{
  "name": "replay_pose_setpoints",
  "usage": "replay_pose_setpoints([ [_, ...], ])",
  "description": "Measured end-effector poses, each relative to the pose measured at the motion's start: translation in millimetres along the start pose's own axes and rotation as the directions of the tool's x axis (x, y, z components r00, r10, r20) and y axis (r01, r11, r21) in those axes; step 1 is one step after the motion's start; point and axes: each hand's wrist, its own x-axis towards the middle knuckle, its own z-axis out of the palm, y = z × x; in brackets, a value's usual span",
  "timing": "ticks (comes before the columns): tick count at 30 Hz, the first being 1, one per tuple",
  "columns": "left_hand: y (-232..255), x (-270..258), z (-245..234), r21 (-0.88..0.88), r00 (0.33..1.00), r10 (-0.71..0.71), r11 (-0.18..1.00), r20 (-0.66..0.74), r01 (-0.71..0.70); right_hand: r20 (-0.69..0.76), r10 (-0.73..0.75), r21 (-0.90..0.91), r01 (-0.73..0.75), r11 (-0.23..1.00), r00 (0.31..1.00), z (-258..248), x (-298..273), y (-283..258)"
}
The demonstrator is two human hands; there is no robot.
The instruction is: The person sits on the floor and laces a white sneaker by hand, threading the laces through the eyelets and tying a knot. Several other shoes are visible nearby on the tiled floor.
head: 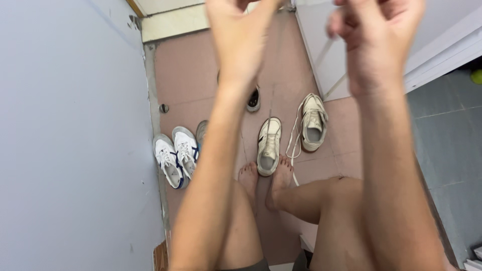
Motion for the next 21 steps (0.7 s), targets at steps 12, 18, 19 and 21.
replay_pose_setpoints([
  [12,73.8,-78.9,-30.2,-0.167,0.556,-0.808,0.532,0.192,0.83,-0.06,0.236,-0.371,-0.241,0.897,0.97,-137.2,-24.4,7.1],
  [18,29.3,-96.9,5.8,0.298,-0.178,-0.394,0.269,0.902,0.916,-0.044,0.292,-0.283,-0.292,0.914,0.955,-104.1,-8.1,34.2],
  [19,19.2,-106.4,-6.6,0.327,-0.245,-0.354,0.195,0.903,0.924,-0.047,0.303,-0.276,-0.304,0.912,0.952,-106.5,-4.3,39.4],
  [21,-5.9,-132.7,-45.7,0.391,-0.365,-0.26,0.057,0.894,0.919,-0.057,0.317,-0.278,-0.32,0.906,0.947,-107.7,-1.7,49.1],
])
